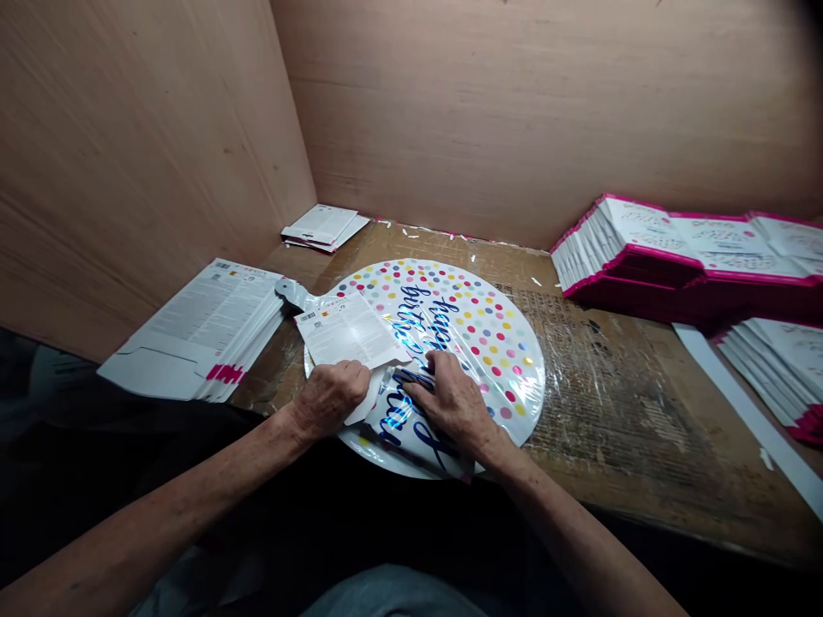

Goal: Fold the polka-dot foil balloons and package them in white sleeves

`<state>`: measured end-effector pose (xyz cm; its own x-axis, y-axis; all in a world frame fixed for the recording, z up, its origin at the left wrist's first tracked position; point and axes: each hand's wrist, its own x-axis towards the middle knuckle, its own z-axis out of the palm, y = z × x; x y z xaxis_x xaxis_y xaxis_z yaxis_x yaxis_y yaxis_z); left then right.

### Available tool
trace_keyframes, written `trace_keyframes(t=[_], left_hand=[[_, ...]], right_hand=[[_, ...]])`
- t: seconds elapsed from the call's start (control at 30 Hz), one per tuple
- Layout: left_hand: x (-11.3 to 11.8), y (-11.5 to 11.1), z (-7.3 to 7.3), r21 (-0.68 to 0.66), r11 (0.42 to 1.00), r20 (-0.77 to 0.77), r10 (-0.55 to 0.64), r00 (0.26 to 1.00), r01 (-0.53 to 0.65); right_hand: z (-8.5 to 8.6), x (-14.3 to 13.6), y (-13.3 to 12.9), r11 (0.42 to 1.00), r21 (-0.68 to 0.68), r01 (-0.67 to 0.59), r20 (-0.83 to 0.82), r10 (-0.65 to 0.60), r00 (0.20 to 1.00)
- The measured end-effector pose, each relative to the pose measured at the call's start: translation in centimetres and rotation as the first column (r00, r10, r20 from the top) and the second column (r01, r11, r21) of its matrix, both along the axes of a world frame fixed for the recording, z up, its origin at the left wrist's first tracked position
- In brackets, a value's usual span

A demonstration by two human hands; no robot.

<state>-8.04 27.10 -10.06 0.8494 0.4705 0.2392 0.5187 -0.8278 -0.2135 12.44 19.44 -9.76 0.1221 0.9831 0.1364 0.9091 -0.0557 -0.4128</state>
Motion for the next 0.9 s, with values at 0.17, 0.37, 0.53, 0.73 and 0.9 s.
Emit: trace_keyframes(t=[0.17, 0.37, 0.53, 0.73, 0.9], left_hand=[[0.8, -0.1, 1.5, 0.149, 0.981, 0.031, -0.132, 0.991, 0.126], [1.2, 0.1, 3.3, 0.251, 0.96, 0.061, -0.147, 0.987, 0.128], [0.4, 0.5, 2.5, 0.168, 0.963, 0.097, -0.231, 0.968, 0.213], [0.8, 0.0, 3.3, 0.063, 0.988, 0.041, -0.144, 0.989, 0.142], [1.8, -2.1, 3.7, 0.048, 0.998, 0.097, -0.05, 0.994, 0.045]], right_hand=[[1.3, 0.0, 1.4, 0.988, -0.148, 0.039, 0.027, -0.035, 0.999], [1.2, 0.1, 2.3, 0.991, -0.086, 0.098, -0.091, -0.106, 0.99], [1.3, 1.9, 1.4, 0.934, -0.26, -0.243, -0.573, 0.053, 0.818], [0.5, 0.5, 1.2, 0.997, 0.0, 0.073, -0.19, -0.072, 0.979], [-0.3, -1.2, 1.0, 0.974, -0.043, 0.222, 0.094, -0.217, 0.972]])
